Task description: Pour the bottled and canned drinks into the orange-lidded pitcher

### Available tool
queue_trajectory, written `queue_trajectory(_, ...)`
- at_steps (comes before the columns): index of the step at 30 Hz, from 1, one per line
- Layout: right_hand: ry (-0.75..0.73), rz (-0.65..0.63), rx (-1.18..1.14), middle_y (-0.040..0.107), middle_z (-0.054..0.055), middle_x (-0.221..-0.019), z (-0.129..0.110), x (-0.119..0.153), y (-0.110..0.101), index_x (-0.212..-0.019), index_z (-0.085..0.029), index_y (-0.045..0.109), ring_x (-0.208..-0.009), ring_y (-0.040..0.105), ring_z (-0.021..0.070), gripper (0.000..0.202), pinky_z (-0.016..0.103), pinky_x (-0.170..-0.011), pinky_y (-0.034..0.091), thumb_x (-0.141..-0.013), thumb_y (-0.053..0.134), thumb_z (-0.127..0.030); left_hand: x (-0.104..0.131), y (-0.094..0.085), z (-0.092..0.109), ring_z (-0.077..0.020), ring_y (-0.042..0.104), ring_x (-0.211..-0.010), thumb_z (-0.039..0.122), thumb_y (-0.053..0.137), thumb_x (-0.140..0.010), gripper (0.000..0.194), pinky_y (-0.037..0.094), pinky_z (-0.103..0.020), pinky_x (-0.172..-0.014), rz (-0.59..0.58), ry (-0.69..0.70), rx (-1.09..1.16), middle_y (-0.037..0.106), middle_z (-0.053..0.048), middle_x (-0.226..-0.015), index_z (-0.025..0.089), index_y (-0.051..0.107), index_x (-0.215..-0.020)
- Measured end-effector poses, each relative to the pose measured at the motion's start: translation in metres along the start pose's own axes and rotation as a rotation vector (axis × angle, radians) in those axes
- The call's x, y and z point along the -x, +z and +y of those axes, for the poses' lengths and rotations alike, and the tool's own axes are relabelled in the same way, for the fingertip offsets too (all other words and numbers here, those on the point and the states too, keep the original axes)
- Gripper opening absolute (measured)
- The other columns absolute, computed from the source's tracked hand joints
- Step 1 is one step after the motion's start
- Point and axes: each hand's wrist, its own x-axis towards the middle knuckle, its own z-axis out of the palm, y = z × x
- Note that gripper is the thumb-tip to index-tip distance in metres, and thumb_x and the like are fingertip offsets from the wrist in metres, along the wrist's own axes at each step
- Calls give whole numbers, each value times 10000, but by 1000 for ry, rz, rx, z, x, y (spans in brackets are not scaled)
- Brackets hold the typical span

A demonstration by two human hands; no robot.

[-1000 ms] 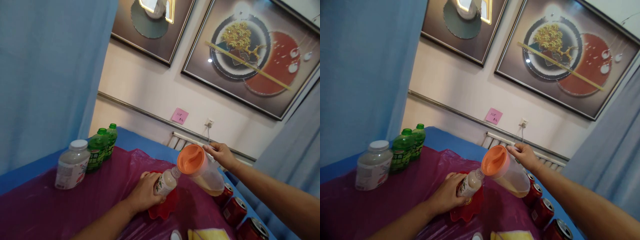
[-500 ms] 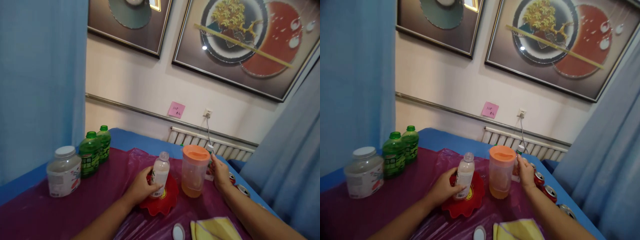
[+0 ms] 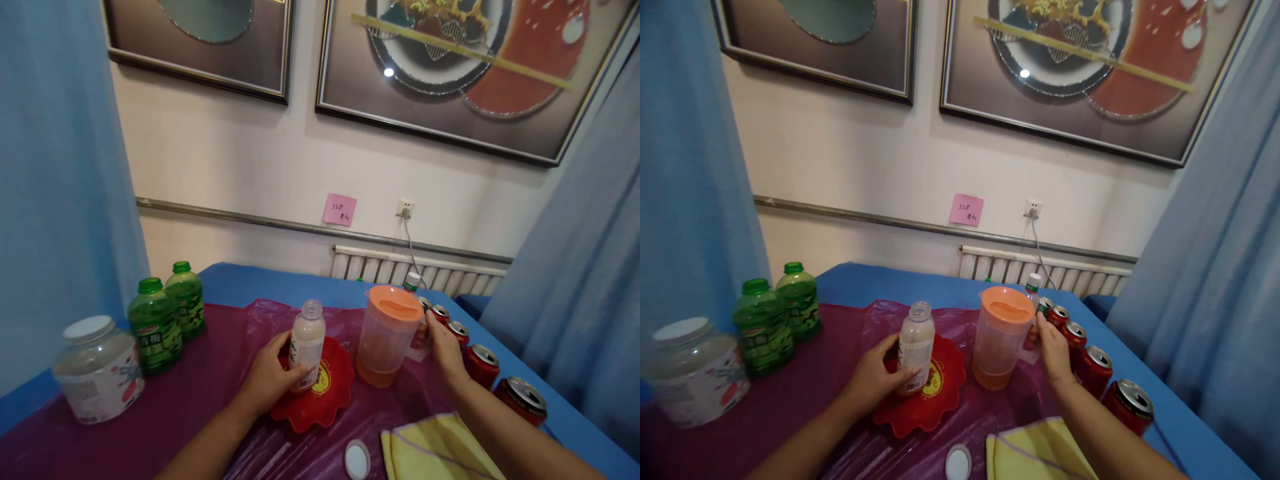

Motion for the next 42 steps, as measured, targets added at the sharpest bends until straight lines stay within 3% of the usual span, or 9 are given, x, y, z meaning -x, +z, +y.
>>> queue_trajectory(6, -184, 138, 103, 664, 38, -987, -13, 26, -18, -1063, -205, 609, -898, 614, 206, 423, 326, -814, 495, -808, 709, -527, -3, 0, -5, -314, 712, -1085, 383, 779, -646, 624, 564, -447, -959, -11, 26, -56, 750, -107, -1204, 184, 649, -1223)
queue_trajectory(9, -460, -244, 347, 679, 61, -1035, -17, 69, -23, -1077, -230, 637, -933, 633, 208, 197, 319, -829, 505, -905, 632, -326, -3, 1, -7, -312, 718, -1076, 420, 780, -668, 653, 576, -437, -939, 0, 55, -88, 758, -91, -1194, 205, 632, -1267)
queue_trajectory(13, -676, -794, 592, 732, 64, -1107, 5, 124, -10, -1134, -263, 668, -990, 678, 230, 282, 321, -850, 534, -852, 662, -249, -2, 1, -3, -317, 720, -1068, 460, 783, -673, 678, 585, -436, -922, 25, 76, -143, 752, -104, -1204, 194, 621, -1276)
queue_trajectory(19, -918, -1009, 950, 761, 45, -936, 66, 150, 21, -971, -251, 677, -744, 647, 231, 284, 336, -656, 507, -793, 758, -456, -1, 2, -5, -312, 716, -1077, 425, 773, -681, 632, 573, -423, -948, -7, 132, -195, 752, -95, -1201, 197, 630, -1253)
queue_trajectory(22, -898, -1024, 1019, 730, 42, -858, 71, 152, 24, -983, -243, 677, -715, 630, 227, 279, 323, -615, 485, -792, 771, -423, -2, 3, -9, -313, 712, -1079, 421, 778, -671, 645, 574, -420, -943, -8, 149, -199, 748, -90, -1208, 207, 627, -1261)
queue_trajectory(26, -821, -1028, 903, 691, 65, -900, 29, 148, 26, -1212, -259, 654, -742, 621, 240, 487, 314, -588, 468, -769, 787, -413, 0, 3, -7, -314, 696, -1105, 418, 773, -696, 643, 564, -435, -959, -40, 146, -183, 726, -100, -1242, 212, 608, -1283)
queue_trajectory(32, -328, -705, 152, 637, 28, -1009, -49, 112, 69, -1161, -277, 597, -882, 608, 165, 205, 288, -780, 497, -958, 583, -298, 4, 5, -6, -323, 650, -1189, 403, 769, -719, 646, 520, -469, -1041, -108, 138, -133, 687, -117, -1311, 217, 593, -1312)
queue_trajectory(37, -147, -384, -322, 678, 38, -1027, -30, 97, 110, -977, -236, 518, -909, 653, 173, 324, 323, -841, 532, -833, 771, -381, 8, 2, -2, -316, 615, -1234, 265, 755, -712, 636, 480, -464, -1084, -165, 187, -147, 663, -85, -1345, 265, 590, -1325)
queue_trajectory(42, -147, -405, -332, 703, 83, -1167, -8, 112, 103, -906, -237, 508, -1055, 675, 209, 301, 365, -915, 544, -842, 781, -348, 15, 3, 10, -271, 628, -1198, 163, 722, -696, 649, 500, -404, -1054, -213, 240, -164, 662, -54, -1321, 300, 587, -1316)
